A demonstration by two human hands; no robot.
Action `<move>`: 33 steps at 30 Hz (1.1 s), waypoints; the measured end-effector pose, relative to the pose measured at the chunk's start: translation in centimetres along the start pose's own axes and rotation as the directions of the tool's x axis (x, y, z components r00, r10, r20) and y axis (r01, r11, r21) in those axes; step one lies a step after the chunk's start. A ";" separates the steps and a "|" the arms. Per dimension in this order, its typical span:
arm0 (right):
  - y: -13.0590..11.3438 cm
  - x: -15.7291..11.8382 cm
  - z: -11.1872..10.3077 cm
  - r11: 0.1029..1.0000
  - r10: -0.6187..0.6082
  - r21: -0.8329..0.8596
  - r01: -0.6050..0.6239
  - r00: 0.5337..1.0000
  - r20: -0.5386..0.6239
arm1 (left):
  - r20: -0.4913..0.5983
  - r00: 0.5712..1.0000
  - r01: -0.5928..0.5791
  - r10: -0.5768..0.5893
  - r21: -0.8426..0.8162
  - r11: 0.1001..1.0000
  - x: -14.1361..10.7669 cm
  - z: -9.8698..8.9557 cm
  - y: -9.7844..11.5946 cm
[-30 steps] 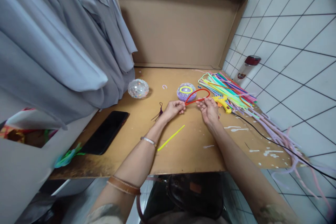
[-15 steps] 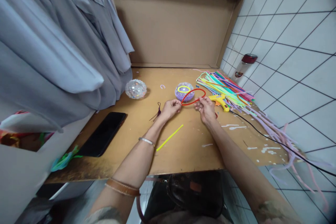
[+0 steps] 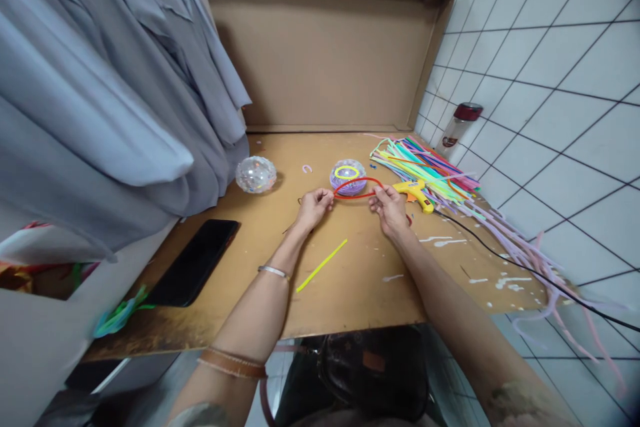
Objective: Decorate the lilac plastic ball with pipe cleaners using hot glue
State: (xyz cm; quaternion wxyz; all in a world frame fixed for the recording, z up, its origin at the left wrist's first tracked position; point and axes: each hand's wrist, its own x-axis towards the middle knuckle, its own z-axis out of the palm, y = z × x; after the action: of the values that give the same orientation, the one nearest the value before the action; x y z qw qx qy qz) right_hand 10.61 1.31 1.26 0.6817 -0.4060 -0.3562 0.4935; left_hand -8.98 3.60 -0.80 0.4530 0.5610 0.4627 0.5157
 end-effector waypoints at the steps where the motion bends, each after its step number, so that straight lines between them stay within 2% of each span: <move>1: 0.0 0.0 0.0 1.000 0.005 -0.005 -0.005 1.000 0.005 | -0.005 1.000 0.001 -0.001 -0.003 1.000 0.1 0.0 0.0; 8: 0.2 0.0 -0.2 0.999 0.049 -0.001 -0.049 0.997 0.057 | -0.052 0.998 0.015 -0.018 -0.058 0.998 0.4 0.1 -0.2; 12: 0.2 0.1 -0.3 0.994 0.091 0.056 -0.096 0.991 0.100 | -0.035 0.999 -0.004 0.000 -0.119 0.993 0.5 0.0 -0.3; 17: 0.2 0.1 -0.4 0.987 0.139 0.064 -0.145 0.986 0.093 | -0.065 0.998 0.009 -0.024 -0.224 0.975 0.6 0.1 -0.2; 26: 0.4 0.1 -0.3 0.998 -0.012 -0.062 0.016 0.999 0.052 | -0.120 0.991 0.012 -0.057 -0.349 0.937 0.8 -0.1 0.1; 33: 0.4 0.0 -0.2 0.985 -0.085 -0.152 0.088 0.996 0.024 | -0.157 0.988 -0.041 -0.007 -0.303 0.952 0.6 -0.1 0.5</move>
State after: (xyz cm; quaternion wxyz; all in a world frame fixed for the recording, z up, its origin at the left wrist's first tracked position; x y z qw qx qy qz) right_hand 10.66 1.38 0.79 0.6662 -0.4369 -0.4161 0.4383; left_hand -9.02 4.14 -0.16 0.4921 0.4459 0.4066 0.6274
